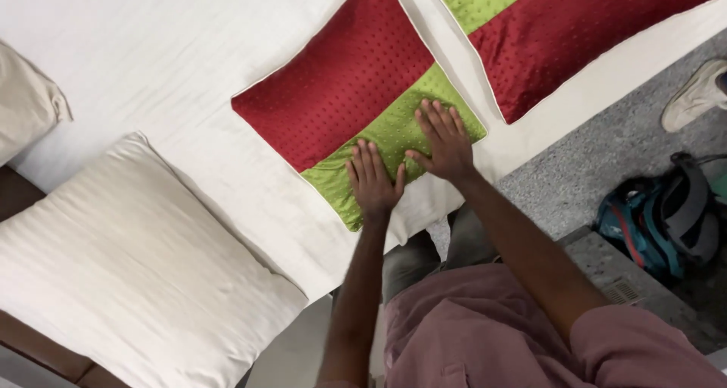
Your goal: The person arranges decorative pillows on a bed, repeatedly inserting pillow inserts into red and green pillowcases and smoothing them. The person also flips the mattress over and smooths the bedsheet.
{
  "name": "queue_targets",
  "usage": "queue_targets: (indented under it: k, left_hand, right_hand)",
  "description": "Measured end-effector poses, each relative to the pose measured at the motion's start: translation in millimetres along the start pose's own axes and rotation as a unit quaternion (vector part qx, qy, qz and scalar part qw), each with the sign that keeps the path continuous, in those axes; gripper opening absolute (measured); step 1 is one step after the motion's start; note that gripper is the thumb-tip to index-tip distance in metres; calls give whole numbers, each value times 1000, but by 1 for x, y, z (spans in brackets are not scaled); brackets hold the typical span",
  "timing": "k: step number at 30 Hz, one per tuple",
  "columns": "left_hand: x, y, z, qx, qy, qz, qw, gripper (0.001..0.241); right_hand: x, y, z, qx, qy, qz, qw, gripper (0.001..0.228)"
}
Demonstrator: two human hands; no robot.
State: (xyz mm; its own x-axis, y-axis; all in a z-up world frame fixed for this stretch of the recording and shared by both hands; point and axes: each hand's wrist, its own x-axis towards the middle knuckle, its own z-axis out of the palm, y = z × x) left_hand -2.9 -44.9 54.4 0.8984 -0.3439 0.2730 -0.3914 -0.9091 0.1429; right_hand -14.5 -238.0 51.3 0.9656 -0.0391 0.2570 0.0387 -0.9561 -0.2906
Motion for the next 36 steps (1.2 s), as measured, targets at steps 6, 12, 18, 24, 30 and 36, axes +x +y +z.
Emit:
queue_targets:
  k: [6, 12, 18, 24, 30, 36]
  left_hand:
    - [64, 7, 17, -14, 25, 107, 994, 69]
    - [42, -4, 80, -7, -11, 79, 997, 76]
    - [28, -9, 118, -3, -36, 62, 997, 79]
    - [32, -2, 93, -18, -49, 45, 998, 80]
    - [97, 0, -6, -89, -82, 54, 991, 72]
    - [135, -33, -1, -134, -41, -80, 987, 66]
  right_hand:
    - [20, 19, 4, 88, -11, 39, 995, 79]
    - [13, 29, 32, 107, -62, 46, 991, 83]
    - [12, 41, 56, 110, -71, 41, 990, 84]
    - [5, 36, 43, 116, -104, 29, 987, 85]
    - [49, 1, -4, 91, -53, 57, 993, 76]
    - [108, -40, -15, 125, -76, 72, 987, 89]
